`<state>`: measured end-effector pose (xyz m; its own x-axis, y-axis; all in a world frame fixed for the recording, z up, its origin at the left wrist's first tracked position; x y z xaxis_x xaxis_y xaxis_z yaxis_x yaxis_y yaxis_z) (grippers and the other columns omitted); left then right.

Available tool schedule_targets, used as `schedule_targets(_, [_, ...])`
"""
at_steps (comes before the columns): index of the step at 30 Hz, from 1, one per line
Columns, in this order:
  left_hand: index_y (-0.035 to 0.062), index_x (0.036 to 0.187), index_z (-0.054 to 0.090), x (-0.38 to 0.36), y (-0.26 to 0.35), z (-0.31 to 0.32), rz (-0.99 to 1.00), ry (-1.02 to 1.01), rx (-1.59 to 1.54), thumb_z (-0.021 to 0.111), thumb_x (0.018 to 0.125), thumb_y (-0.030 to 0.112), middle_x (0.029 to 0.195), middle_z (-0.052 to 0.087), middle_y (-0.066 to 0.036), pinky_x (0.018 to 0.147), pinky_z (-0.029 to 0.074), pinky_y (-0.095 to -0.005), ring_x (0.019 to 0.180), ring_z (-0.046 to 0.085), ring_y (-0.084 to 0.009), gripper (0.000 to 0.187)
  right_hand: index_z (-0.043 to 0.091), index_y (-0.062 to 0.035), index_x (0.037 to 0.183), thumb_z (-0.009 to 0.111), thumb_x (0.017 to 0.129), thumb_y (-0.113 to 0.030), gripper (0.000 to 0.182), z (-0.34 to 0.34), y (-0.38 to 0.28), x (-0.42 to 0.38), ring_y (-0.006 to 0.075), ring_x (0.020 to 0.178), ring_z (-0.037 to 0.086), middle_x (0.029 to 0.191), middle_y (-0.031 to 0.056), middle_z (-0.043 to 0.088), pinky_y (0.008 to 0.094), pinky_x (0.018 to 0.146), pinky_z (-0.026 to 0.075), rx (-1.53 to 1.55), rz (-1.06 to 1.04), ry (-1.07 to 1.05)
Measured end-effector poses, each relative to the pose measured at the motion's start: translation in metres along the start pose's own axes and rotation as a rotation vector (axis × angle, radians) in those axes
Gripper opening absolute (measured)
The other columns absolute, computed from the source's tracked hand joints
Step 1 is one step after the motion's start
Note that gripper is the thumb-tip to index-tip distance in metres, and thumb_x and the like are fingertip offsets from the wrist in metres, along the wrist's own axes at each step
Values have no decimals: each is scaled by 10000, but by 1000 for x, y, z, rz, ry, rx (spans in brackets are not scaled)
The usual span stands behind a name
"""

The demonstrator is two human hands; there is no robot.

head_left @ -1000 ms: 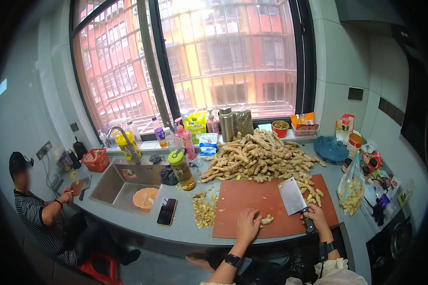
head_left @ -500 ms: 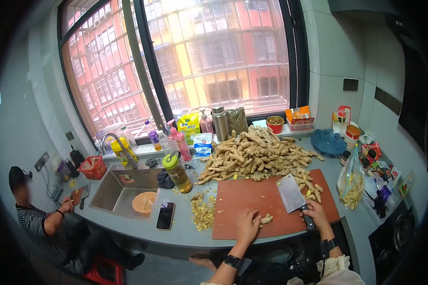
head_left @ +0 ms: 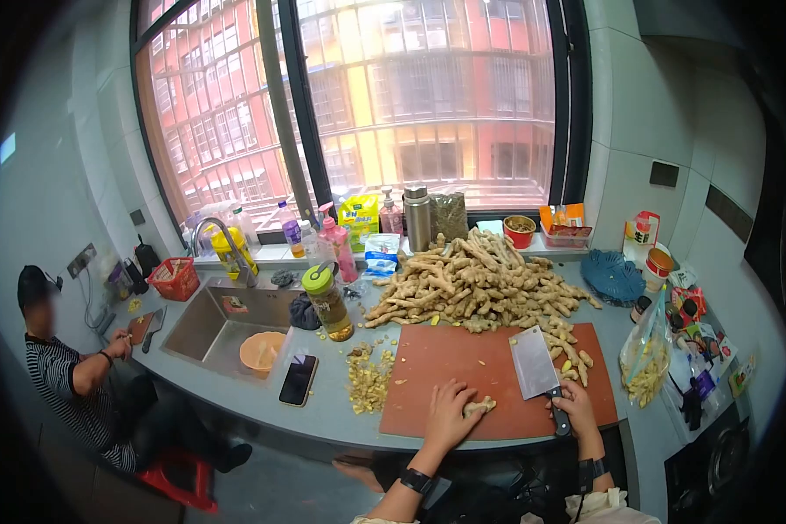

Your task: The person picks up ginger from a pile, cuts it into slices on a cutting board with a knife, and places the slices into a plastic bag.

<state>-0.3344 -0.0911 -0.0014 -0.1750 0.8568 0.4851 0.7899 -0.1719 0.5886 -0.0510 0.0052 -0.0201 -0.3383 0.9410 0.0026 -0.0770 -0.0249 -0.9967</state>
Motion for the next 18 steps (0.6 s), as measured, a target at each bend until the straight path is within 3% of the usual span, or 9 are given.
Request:
schedule_targets(6, [123,1229,712,1,0,4,32,-47,12,759,866,396,1374,605,-124,1198,282,-591,1403,466,-374,456,580,55,1265,629,875,-8,398,-1,6,2,165,754,693,908,101,678,296,625,596,13,20,15])
schedule_targets(18, [100,1226,708,-2,-3,1,-68,4,32,766,871,411,1356,613,-133,1213,290,-564,1401,471,-367,476,570,41,1271,635,886,-34,397,-1,11,1,161,746,689,921,111,675,287,607,586,41,21,1])
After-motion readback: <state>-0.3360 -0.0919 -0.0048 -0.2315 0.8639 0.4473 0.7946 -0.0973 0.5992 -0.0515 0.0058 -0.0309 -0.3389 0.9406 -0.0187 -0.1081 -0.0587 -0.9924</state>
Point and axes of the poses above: each hand's wrist, its own x-axis towards the middle knuckle, its own z-axis out of the palm, y = z × x, the point moved 8 cm from there along x, towards the middle knuckle
